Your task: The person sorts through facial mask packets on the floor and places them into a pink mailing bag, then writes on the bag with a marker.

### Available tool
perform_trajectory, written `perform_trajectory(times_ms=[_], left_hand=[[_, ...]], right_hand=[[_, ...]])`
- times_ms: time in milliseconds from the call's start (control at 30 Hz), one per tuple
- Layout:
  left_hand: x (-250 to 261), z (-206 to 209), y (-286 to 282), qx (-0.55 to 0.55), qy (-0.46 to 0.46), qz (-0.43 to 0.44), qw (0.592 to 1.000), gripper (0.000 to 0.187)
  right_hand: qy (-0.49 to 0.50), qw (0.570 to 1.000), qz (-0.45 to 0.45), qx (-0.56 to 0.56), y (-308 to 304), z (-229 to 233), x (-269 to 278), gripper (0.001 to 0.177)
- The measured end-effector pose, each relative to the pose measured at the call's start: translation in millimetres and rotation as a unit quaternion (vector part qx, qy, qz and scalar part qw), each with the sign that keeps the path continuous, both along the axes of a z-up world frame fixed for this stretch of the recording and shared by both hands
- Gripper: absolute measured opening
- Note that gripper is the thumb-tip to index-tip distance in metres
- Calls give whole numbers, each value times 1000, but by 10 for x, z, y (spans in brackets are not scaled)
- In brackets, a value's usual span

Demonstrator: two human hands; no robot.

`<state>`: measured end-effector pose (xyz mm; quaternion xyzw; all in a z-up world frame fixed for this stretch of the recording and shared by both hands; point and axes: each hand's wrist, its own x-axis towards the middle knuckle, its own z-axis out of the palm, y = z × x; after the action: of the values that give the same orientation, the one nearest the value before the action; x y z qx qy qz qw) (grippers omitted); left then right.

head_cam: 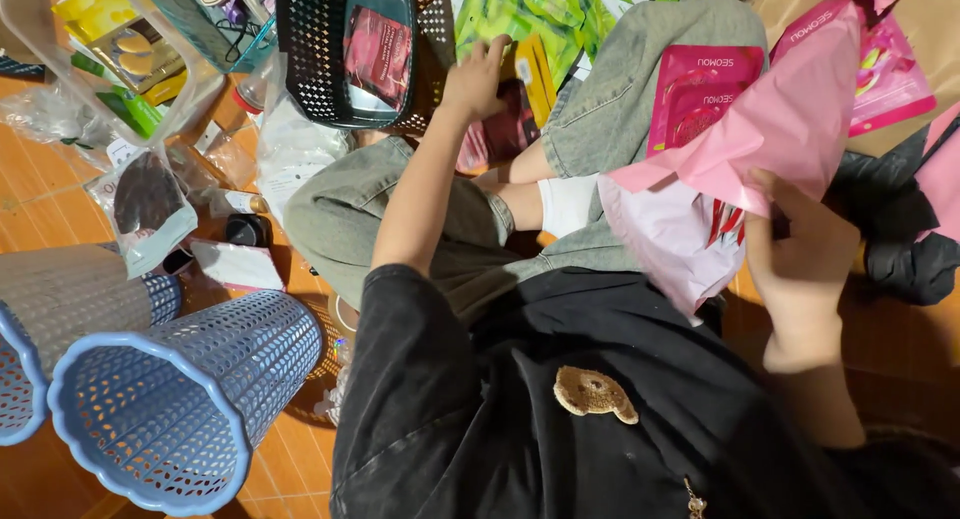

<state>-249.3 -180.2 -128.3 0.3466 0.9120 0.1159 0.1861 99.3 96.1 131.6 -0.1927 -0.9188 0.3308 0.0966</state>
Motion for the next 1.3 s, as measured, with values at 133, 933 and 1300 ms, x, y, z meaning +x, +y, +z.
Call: perform_trajectory(times_ms=[133, 933, 1300], left_hand=[[254, 310, -104, -130, -190, 26, 973, 89], [2210, 3737, -624, 148, -130, -60, 978, 40], [2430, 2394, -660, 371, -274, 206, 863, 25]], right_hand=[[4, 997, -10, 76, -149, 143, -173, 28], [45, 986, 137, 82, -805, 893, -796, 33], [5, 948, 301, 100, -1654, 763, -649, 47]])
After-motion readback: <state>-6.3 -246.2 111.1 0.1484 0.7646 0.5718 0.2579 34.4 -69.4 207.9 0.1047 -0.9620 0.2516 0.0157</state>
